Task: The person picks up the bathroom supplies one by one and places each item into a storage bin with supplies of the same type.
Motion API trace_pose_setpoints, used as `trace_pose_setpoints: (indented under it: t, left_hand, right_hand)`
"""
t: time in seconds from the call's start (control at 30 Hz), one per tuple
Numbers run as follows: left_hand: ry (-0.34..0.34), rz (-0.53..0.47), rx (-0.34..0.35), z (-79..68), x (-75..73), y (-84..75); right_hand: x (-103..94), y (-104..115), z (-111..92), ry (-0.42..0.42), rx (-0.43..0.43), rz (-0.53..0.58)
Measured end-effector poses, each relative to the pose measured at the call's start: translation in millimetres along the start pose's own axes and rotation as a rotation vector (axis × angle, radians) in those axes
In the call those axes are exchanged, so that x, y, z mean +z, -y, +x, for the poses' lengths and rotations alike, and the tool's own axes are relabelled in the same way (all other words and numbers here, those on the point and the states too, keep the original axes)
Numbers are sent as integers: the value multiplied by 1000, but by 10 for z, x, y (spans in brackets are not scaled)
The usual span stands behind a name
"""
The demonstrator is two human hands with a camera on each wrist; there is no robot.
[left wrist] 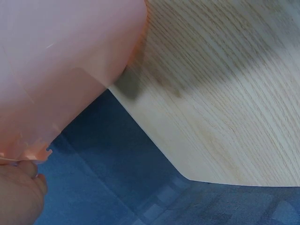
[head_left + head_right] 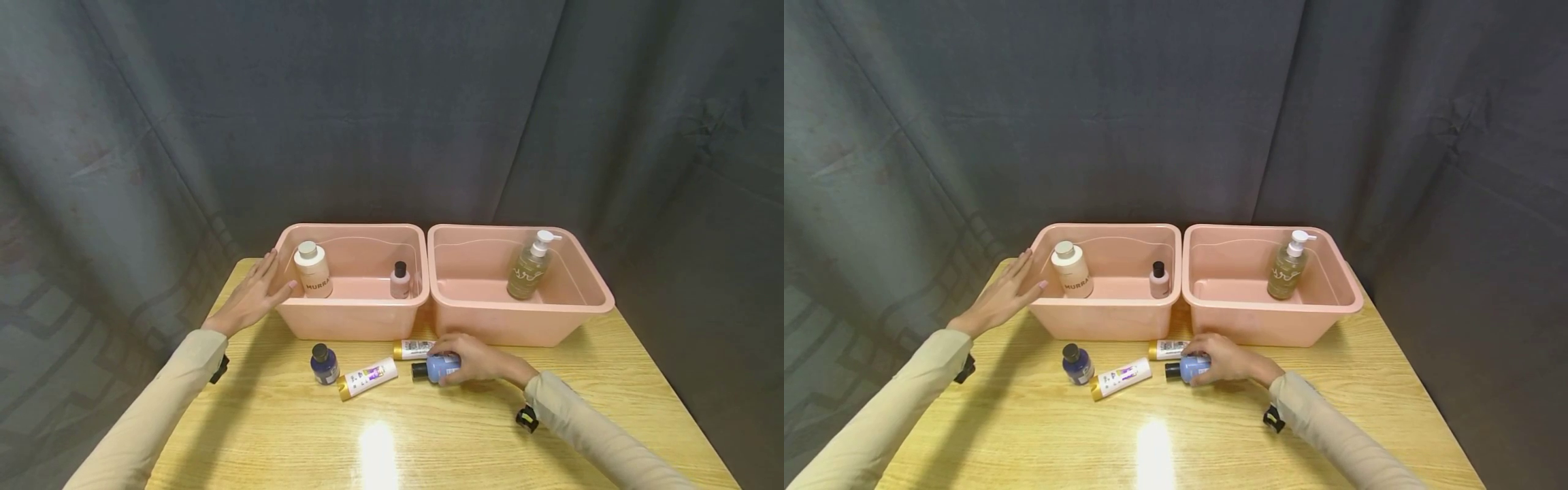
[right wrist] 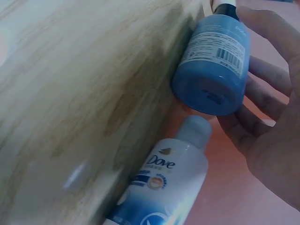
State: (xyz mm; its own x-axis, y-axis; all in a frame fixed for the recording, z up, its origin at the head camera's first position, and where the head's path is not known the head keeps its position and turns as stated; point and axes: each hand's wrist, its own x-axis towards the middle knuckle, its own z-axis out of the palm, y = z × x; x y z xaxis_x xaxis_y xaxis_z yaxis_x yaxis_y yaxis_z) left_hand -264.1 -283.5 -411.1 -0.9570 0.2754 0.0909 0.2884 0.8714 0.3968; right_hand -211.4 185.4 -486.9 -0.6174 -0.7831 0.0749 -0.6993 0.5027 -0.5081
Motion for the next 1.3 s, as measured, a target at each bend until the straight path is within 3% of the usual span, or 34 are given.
trace_pose_setpoints:
  t: [0.37,0.83,1.3]
  left_hand:
    - [7,-4,-8,-7,-8,-13]
    - [-1,0,-5,-10,-18,-21]
    - [-9,-4,9,-14,-13,-19]
  right_hand:
    - [89,8,22,4,76,-30]
    - [130,70,30,-23,13,-128]
    - [88,148,63,-30,24,-96]
